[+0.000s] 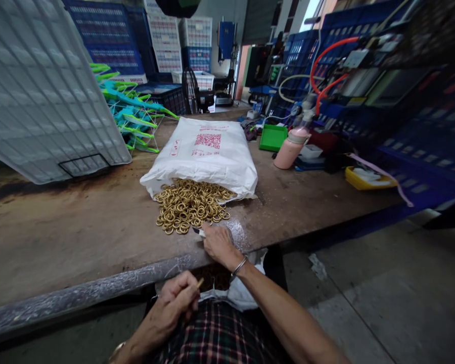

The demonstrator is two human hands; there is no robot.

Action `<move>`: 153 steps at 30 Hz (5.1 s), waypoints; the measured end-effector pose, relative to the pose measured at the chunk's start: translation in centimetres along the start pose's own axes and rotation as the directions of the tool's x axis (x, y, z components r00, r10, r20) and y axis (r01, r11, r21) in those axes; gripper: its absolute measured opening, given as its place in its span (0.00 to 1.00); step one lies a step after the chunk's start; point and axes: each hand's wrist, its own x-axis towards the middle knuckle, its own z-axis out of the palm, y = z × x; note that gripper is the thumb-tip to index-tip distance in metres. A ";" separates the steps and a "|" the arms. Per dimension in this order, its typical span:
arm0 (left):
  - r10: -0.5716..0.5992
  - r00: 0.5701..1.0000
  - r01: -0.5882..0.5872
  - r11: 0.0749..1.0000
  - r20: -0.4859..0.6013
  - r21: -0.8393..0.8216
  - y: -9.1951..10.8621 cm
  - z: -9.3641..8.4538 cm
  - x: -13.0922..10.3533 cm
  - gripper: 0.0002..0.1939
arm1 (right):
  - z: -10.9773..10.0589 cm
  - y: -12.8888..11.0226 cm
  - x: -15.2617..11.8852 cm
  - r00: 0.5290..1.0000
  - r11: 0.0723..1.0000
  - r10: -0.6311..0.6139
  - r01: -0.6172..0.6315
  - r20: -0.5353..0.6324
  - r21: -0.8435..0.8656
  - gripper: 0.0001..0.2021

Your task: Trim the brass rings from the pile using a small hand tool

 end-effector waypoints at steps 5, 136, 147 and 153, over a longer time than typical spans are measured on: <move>-0.344 0.938 0.303 0.874 -0.042 -0.380 -3.1 0.1 1.8 0.12 | 0.2 0.2 1.3 0.981 0.992 0.105 -0.092 -0.165 0.080 0.08; 0.038 0.893 -0.081 0.994 -0.448 -0.079 1.9 -2.4 4.6 0.22 | 0.0 -3.3 -1.0 0.994 0.669 0.018 0.067 -0.107 0.740 0.08; 0.020 0.958 -0.069 0.984 -0.285 -0.163 0.8 -2.6 4.4 0.19 | 0.8 -3.5 -0.4 0.997 0.593 0.069 -0.026 -0.018 0.805 0.07; 0.035 0.960 -0.089 0.979 -0.280 -0.186 0.6 -2.7 4.3 0.19 | 0.7 -3.1 -0.4 0.996 0.652 0.074 -0.014 -0.045 0.758 0.09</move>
